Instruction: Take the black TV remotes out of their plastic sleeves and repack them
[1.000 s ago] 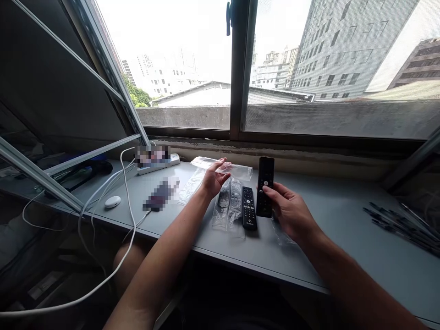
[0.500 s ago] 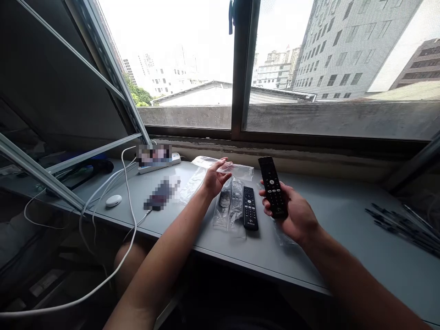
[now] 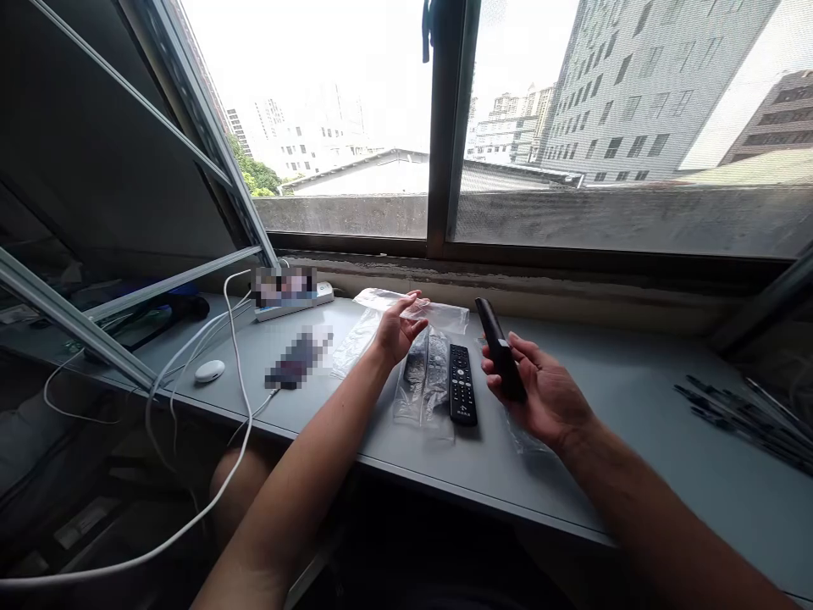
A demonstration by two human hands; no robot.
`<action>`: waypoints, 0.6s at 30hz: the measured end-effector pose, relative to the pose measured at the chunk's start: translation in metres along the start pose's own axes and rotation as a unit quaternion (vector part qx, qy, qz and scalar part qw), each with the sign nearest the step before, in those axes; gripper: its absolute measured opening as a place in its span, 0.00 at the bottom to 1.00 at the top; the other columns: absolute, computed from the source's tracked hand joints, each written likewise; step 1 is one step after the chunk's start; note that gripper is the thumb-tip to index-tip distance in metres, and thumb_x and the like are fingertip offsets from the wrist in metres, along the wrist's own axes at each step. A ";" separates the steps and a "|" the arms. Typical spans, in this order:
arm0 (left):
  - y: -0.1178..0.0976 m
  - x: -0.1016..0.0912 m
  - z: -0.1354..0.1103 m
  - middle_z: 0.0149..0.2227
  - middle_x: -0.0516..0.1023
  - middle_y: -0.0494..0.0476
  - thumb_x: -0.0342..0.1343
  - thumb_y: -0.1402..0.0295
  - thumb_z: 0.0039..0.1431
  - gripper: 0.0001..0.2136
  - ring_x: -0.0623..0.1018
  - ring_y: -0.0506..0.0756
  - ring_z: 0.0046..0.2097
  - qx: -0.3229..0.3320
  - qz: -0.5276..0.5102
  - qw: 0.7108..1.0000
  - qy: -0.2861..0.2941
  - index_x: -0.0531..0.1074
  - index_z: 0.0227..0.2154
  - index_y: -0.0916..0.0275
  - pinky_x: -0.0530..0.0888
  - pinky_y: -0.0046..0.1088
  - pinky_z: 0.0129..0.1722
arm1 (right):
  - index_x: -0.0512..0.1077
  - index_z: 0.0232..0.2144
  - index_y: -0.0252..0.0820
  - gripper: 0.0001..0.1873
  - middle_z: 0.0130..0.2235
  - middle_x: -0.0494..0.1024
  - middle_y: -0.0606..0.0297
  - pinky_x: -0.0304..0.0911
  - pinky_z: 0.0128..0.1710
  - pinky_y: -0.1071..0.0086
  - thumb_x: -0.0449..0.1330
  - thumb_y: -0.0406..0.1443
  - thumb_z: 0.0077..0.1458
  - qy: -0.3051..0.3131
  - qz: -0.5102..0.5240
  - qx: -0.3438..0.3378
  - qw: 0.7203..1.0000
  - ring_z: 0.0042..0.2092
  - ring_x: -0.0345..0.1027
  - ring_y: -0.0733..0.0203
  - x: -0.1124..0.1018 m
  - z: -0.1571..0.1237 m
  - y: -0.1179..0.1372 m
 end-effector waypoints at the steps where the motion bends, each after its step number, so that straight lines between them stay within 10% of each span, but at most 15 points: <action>1: 0.000 0.000 0.000 0.55 0.85 0.65 0.64 0.67 0.67 0.14 0.85 0.58 0.53 -0.001 0.000 1.000 -0.002 0.79 0.54 0.61 0.82 0.23 0.40 | 0.83 0.48 0.44 0.11 0.46 0.83 0.55 0.79 0.27 0.71 0.65 0.42 0.70 -0.005 -0.010 0.006 1.000 0.36 0.76 0.58 -0.001 0.000 -0.001; 9: 0.000 0.000 0.001 0.54 0.85 0.65 0.64 0.68 0.67 0.14 0.85 0.56 0.50 0.000 -0.006 1.000 0.003 0.79 0.54 0.62 0.82 0.23 0.38 | 0.81 0.45 0.46 0.11 0.45 0.84 0.53 0.62 0.15 0.72 0.61 0.43 0.71 0.036 -0.017 0.015 0.999 0.29 0.67 0.60 0.003 0.002 -0.004; 18: 0.000 -0.004 0.001 0.53 0.85 0.66 0.65 0.68 0.67 0.14 0.85 0.58 0.53 0.000 0.006 1.000 -0.017 0.79 0.54 0.62 0.83 0.25 0.42 | 0.84 0.49 0.47 0.13 0.43 0.81 0.56 0.69 0.20 0.69 0.68 0.44 0.67 0.047 -0.033 -0.012 0.998 0.32 0.68 0.58 0.009 -0.003 0.002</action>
Point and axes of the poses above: each hand's wrist, its own z-axis towards the middle knuckle, its own x-axis out of the palm, y = z × x, the point moved 10 cm from there along z, towards the middle knuckle
